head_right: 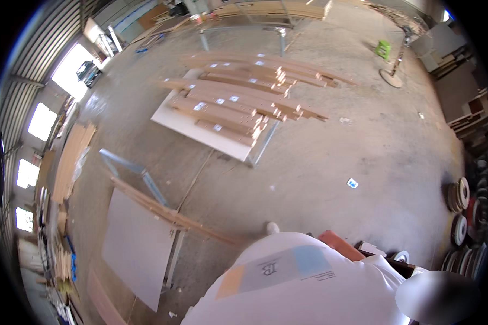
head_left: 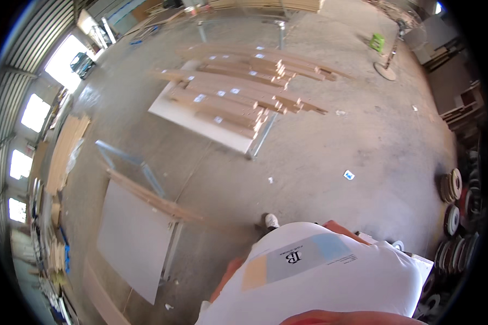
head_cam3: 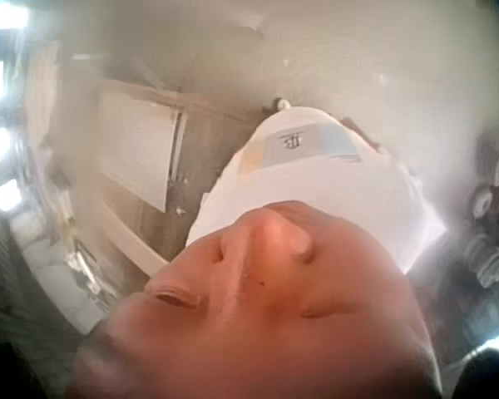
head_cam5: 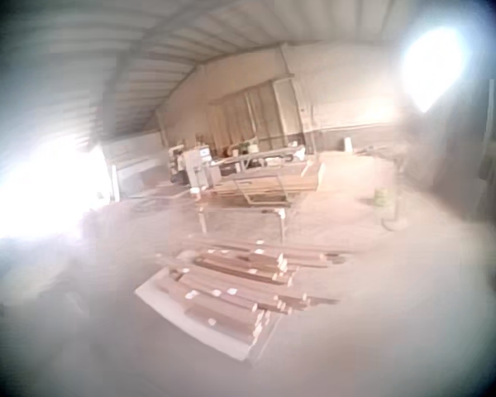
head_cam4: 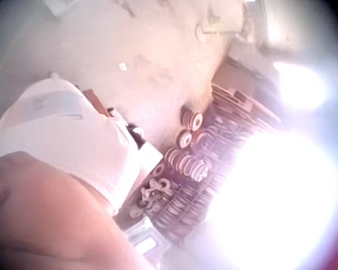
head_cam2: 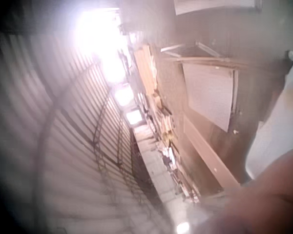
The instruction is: The person repeatedly picks up large rectangular wood panels from a stack on the floor and places them onto a conveyor belt of a processing machine. The person handles the panels one at a time, feeding them into the machine and then retrieving them to place them back on the stack. The task involves repetitive lifting and placement of the panels in a workshop environment.
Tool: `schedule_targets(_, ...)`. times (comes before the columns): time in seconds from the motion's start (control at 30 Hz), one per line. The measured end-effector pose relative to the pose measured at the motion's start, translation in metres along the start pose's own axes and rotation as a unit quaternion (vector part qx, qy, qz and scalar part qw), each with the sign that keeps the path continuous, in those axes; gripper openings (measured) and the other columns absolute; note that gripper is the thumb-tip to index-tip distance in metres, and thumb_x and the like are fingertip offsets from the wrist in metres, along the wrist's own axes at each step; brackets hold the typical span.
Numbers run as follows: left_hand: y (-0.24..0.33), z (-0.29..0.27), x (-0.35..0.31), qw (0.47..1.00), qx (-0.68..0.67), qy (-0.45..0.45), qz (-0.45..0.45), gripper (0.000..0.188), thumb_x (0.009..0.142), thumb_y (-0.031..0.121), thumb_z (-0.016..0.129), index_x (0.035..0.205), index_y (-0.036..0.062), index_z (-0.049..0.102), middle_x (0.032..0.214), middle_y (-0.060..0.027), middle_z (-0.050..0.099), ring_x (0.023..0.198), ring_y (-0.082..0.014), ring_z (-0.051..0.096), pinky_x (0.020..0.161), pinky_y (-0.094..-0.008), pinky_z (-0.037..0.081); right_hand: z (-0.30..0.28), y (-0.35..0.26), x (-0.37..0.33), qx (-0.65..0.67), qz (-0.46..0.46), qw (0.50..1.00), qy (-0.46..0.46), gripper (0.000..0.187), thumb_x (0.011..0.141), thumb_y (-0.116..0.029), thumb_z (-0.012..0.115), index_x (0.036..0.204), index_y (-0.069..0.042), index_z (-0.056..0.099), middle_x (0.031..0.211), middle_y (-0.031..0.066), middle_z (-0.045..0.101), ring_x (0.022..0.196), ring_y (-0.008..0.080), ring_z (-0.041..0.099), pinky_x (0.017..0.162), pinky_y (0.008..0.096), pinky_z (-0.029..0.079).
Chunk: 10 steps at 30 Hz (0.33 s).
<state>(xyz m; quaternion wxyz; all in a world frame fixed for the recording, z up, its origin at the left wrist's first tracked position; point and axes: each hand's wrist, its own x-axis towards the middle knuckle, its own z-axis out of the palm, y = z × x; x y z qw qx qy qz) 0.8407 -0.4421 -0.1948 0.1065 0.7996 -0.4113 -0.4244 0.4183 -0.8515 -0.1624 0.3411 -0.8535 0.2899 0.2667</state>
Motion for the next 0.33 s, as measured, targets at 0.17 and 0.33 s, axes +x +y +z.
schedule_targets(0.17, 0.023, -0.053, 0.126, 0.988, 0.119, -0.056, 0.079, 0.021, 0.095, 0.025, 0.057, 0.104, 0.0097, 0.068, 0.102, -0.0104, 0.071, 0.09, -0.025, 0.067, 0.077, -0.0402, 0.053, -0.093, -0.019, -0.034, 0.025, 0.081, 0.995, 0.049, 0.02, 0.081, -0.02, 0.065, 0.099, -0.017, 0.073, 0.099, 0.0003, 0.074, 0.092, 0.0237, 0.07, 0.073, 0.0361, 0.056)
schedule_targets(0.33, 0.083, -0.132, 0.256, 0.964, 0.217, 0.019, 0.153, 0.018, 0.095, 0.023, 0.057, 0.1, 0.01, 0.069, 0.098, -0.0095, 0.072, 0.085, -0.0223, 0.068, 0.074, -0.0389, 0.053, -0.123, 0.022, -0.034, 0.138, 0.104, 0.976, 0.131, 0.016, 0.09, -0.023, 0.059, 0.096, -0.016, 0.073, 0.095, 0.0034, 0.073, 0.09, 0.0234, 0.07, 0.071, 0.0345, 0.056)
